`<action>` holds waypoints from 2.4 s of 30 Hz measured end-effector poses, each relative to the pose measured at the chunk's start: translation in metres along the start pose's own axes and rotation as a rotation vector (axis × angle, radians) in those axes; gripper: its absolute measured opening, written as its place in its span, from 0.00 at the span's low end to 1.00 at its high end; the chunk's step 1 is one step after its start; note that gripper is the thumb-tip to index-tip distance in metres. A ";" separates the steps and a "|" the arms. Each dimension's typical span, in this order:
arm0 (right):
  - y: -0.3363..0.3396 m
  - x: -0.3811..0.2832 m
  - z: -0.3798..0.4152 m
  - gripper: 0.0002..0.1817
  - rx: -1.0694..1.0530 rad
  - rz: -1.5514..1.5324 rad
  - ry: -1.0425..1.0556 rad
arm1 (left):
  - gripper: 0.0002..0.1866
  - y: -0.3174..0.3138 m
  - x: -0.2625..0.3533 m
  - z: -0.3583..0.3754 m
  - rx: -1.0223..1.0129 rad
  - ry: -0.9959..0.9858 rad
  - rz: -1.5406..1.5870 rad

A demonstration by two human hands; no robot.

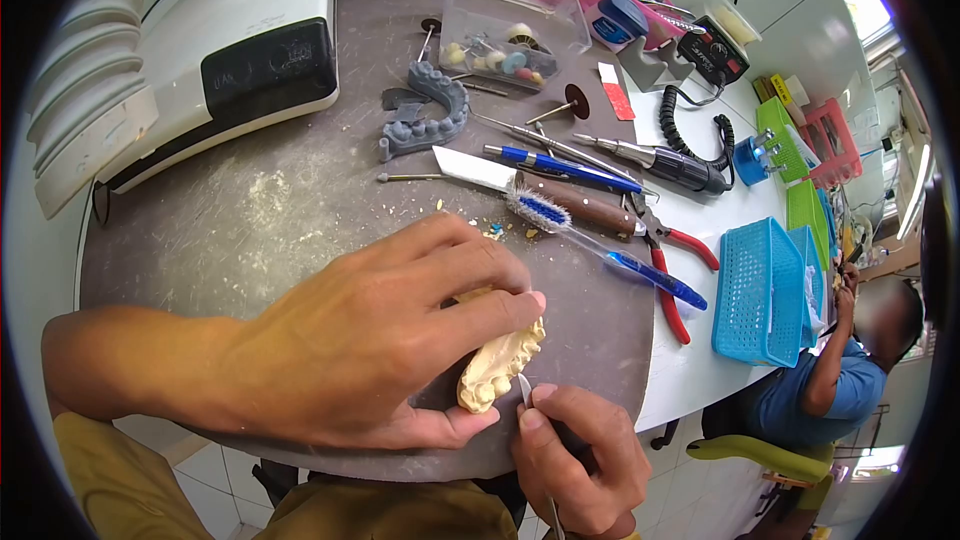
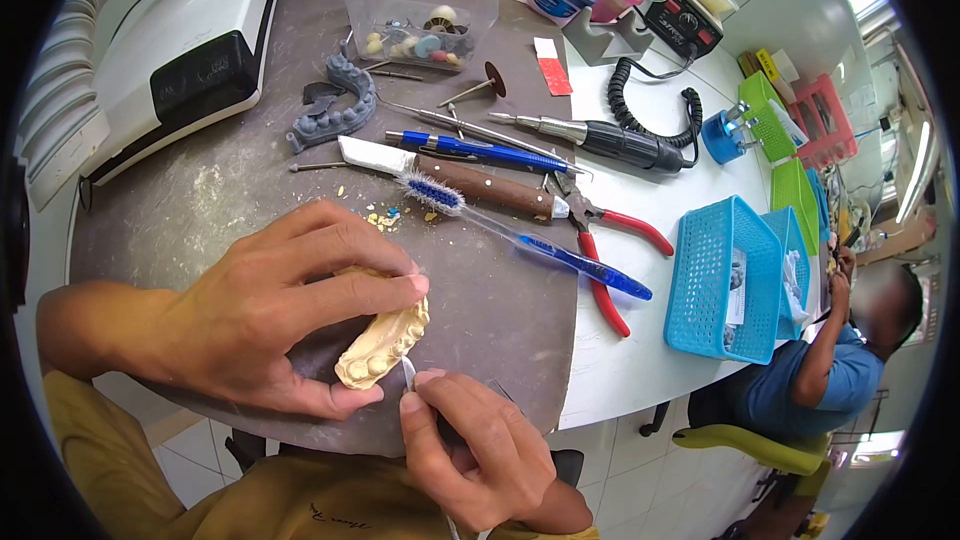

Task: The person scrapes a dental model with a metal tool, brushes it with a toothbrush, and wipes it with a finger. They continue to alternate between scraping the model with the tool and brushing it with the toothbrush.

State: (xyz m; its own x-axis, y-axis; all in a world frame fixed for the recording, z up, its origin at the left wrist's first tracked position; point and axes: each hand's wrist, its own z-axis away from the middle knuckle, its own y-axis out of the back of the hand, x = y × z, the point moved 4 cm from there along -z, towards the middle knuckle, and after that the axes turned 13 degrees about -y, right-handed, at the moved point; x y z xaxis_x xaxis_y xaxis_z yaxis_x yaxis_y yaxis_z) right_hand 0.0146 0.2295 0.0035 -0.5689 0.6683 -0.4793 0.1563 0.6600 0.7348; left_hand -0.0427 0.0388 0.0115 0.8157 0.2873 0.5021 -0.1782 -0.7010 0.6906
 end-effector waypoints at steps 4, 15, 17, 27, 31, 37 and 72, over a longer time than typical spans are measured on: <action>-0.001 0.004 0.006 0.16 -0.011 -0.013 0.057 | 0.34 0.000 0.000 0.000 0.007 0.001 -0.005; -0.004 0.003 0.008 0.15 0.052 -0.035 0.016 | 0.35 0.001 0.001 -0.002 0.012 -0.015 -0.031; -0.004 0.003 0.008 0.15 0.060 -0.031 0.026 | 0.35 0.001 0.001 -0.002 0.007 -0.022 -0.034; -0.002 0.006 0.003 0.18 0.161 -0.107 -0.092 | 0.36 0.003 -0.002 -0.003 -0.069 -0.065 -0.001; -0.002 0.013 0.006 0.21 0.253 -0.221 -0.162 | 0.37 0.003 -0.002 -0.001 -0.081 -0.079 0.006; 0.011 0.009 0.009 0.18 -0.332 -0.836 -0.064 | 0.38 0.002 -0.002 -0.002 -0.118 -0.105 0.031; -0.015 -0.036 0.001 0.29 -0.108 -1.857 -0.031 | 0.39 0.002 0.000 -0.004 -0.168 -0.129 -0.025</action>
State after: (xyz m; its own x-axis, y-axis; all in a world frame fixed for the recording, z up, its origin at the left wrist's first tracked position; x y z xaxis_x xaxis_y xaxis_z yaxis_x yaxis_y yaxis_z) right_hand 0.0339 0.1961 0.0095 0.0838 -0.7877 -0.6103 -0.6172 0.4398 -0.6524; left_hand -0.0449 0.0400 0.0152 0.8828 0.2093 0.4205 -0.2379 -0.5727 0.7845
